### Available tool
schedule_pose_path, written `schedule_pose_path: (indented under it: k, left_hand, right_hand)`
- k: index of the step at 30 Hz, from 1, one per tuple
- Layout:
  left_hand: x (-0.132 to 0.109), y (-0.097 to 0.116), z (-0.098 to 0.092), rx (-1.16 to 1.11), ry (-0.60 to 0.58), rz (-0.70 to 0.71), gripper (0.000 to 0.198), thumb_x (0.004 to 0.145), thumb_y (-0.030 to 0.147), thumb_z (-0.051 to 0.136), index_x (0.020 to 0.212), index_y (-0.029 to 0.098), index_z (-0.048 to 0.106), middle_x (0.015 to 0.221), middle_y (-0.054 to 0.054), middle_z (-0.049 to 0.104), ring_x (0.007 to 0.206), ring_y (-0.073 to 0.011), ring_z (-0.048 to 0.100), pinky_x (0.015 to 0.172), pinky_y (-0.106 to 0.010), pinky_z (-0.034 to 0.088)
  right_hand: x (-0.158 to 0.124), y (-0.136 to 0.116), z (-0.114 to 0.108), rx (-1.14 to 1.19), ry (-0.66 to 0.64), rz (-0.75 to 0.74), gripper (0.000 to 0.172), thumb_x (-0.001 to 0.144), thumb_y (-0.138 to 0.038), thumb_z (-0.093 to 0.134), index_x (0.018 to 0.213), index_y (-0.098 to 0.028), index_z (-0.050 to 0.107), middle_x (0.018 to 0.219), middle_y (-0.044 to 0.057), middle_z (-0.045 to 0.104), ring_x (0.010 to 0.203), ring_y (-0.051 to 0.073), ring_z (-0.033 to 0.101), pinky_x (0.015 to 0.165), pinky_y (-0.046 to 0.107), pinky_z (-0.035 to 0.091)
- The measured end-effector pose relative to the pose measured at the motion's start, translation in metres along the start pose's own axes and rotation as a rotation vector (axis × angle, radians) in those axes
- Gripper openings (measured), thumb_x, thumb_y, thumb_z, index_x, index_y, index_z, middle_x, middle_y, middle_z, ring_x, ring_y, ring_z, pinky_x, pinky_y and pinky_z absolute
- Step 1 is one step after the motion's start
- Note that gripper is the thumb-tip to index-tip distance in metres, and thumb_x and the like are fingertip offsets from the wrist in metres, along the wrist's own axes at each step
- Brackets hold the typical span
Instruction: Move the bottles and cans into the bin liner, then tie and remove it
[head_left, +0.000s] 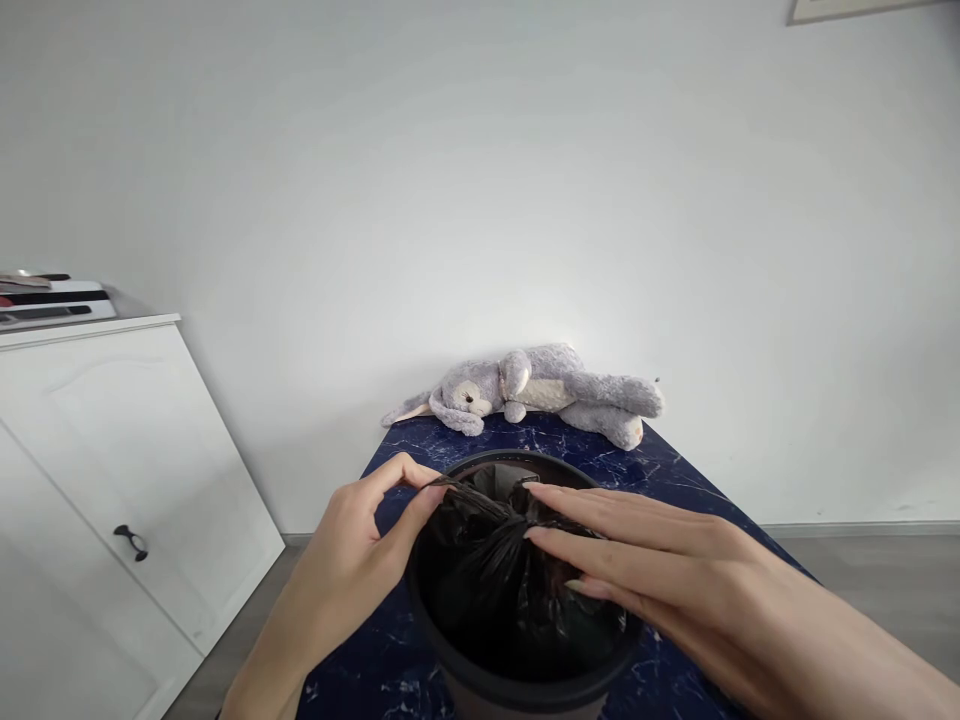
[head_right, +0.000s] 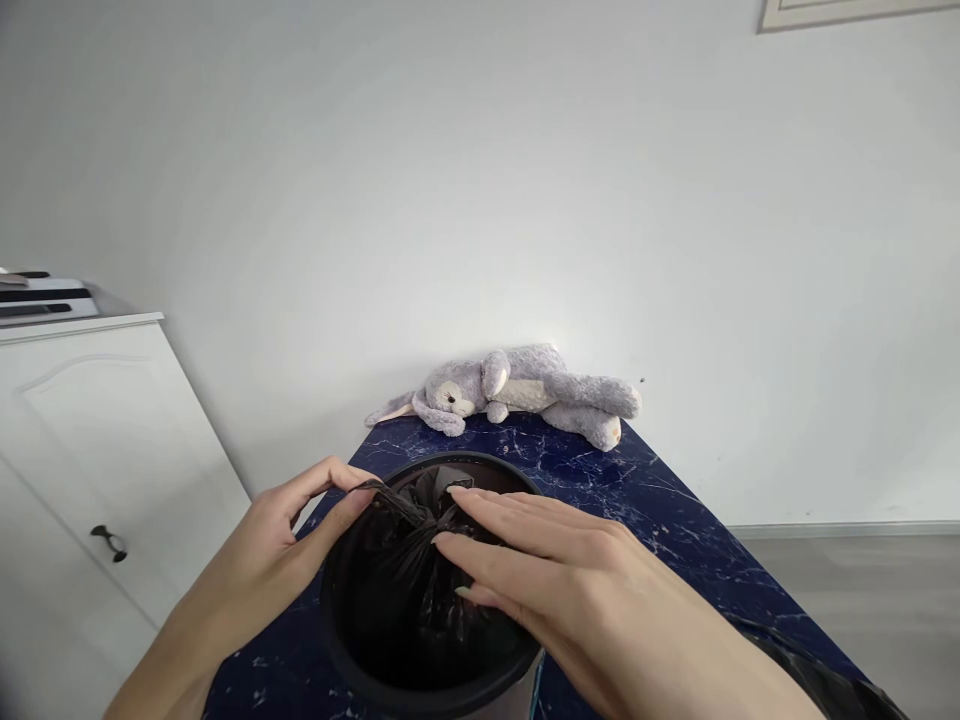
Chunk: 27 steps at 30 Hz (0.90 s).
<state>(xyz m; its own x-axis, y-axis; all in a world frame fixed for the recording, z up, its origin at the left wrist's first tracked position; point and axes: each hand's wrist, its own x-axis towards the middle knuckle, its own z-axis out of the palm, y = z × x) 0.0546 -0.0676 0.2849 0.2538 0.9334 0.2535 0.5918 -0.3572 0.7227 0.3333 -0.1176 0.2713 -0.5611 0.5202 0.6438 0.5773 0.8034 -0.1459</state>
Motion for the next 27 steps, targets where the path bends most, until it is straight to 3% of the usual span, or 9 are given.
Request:
schedule_pose_path:
  k: [5, 7, 9, 12, 14, 17, 19, 22, 27]
  left_hand:
    - [0.000, -0.005, -0.006, 0.026, 0.057, 0.006, 0.042, 0.101, 0.064, 0.057, 0.087, 0.026, 0.065, 0.097, -0.004, 0.075, 0.101, -0.0286, 0.069, 0.068, -0.028, 0.053]
    - [-0.002, -0.003, -0.005, -0.044, 0.080, 0.029, 0.041, 0.100, 0.061, 0.059, 0.080, 0.025, 0.063, 0.103, -0.005, 0.076, 0.103, -0.0276, 0.069, 0.077, -0.030, 0.055]
    - [-0.006, 0.001, -0.002, -0.180, 0.064, 0.062, 0.040, 0.102, 0.058, 0.059, 0.080, 0.024, 0.062, 0.114, -0.008, 0.077, 0.093, -0.0236, 0.070, 0.081, -0.033, 0.055]
    - [-0.013, 0.008, 0.006, -0.388, -0.058, 0.069, 0.030, 0.103, 0.055, 0.059, 0.100, 0.025, 0.062, 0.121, -0.010, 0.077, 0.072, -0.0166, 0.067, 0.072, -0.033, 0.056]
    - [-0.017, 0.012, 0.013, -0.406, -0.075, 0.067, 0.033, 0.099, 0.053, 0.067, 0.122, 0.030, 0.058, 0.126, -0.007, 0.075, 0.080, -0.0174, 0.070, 0.075, -0.031, 0.059]
    - [-0.019, 0.016, 0.020, -0.246, -0.006, 0.075, 0.064, 0.092, 0.053, 0.077, 0.146, 0.037, 0.046, 0.130, -0.005, 0.073, 0.106, -0.0228, 0.072, 0.088, -0.030, 0.060]
    - [-0.018, 0.017, 0.023, -0.104, -0.017, 0.078, 0.060, 0.095, 0.057, 0.072, 0.147, 0.038, 0.049, 0.126, -0.004, 0.073, 0.106, -0.0239, 0.073, 0.081, -0.029, 0.059]
    - [-0.016, 0.017, 0.024, 0.056, -0.046, 0.091, 0.045, 0.103, 0.060, 0.058, 0.142, 0.037, 0.054, 0.114, -0.002, 0.073, 0.089, -0.0209, 0.072, 0.065, -0.025, 0.055]
    - [-0.015, 0.011, 0.026, 0.224, -0.011, 0.069, 0.046, 0.107, 0.062, 0.048, 0.143, 0.035, 0.053, 0.104, -0.003, 0.074, 0.092, -0.0250, 0.072, 0.075, -0.032, 0.057]
  right_hand:
    - [-0.010, 0.016, 0.001, 0.008, -0.017, 0.173, 0.039, 0.114, -0.029, 0.042, 0.145, -0.038, 0.065, 0.146, 0.000, 0.070, 0.134, 0.023, 0.067, 0.108, 0.041, 0.062]
    - [-0.010, 0.020, 0.004, 0.047, -0.032, 0.255, 0.034, 0.115, -0.032, 0.043, 0.133, -0.036, 0.071, 0.136, 0.001, 0.074, 0.126, 0.022, 0.070, 0.105, 0.040, 0.061]
    - [-0.008, 0.020, 0.007, 0.088, -0.032, 0.325, 0.031, 0.115, -0.036, 0.043, 0.119, -0.034, 0.073, 0.124, 0.000, 0.077, 0.112, 0.020, 0.074, 0.095, 0.036, 0.062]
    - [-0.003, 0.014, 0.010, 0.152, -0.003, 0.360, 0.030, 0.115, -0.039, 0.044, 0.103, -0.031, 0.070, 0.104, -0.002, 0.076, 0.091, 0.016, 0.073, 0.077, 0.029, 0.057]
    - [-0.001, 0.009, 0.012, 0.196, 0.016, 0.352, 0.029, 0.115, -0.038, 0.045, 0.099, -0.030, 0.068, 0.096, -0.003, 0.075, 0.084, 0.015, 0.070, 0.073, 0.027, 0.053]
    - [0.002, 0.005, 0.013, 0.222, 0.028, 0.346, 0.027, 0.115, -0.036, 0.046, 0.099, -0.030, 0.068, 0.094, -0.004, 0.074, 0.083, 0.014, 0.070, 0.072, 0.026, 0.051]
    - [0.003, 0.003, 0.013, 0.219, 0.023, 0.340, 0.027, 0.114, -0.035, 0.046, 0.099, -0.030, 0.067, 0.094, -0.003, 0.074, 0.082, 0.014, 0.070, 0.071, 0.026, 0.052]
    - [0.006, 0.002, 0.013, 0.194, 0.012, 0.300, 0.025, 0.114, -0.032, 0.046, 0.102, -0.031, 0.068, 0.095, -0.004, 0.075, 0.081, 0.013, 0.072, 0.070, 0.025, 0.054]
    - [0.007, 0.000, 0.014, 0.128, 0.047, 0.282, 0.020, 0.112, -0.031, 0.050, 0.123, -0.034, 0.066, 0.113, -0.002, 0.079, 0.093, 0.016, 0.078, 0.072, 0.023, 0.060]
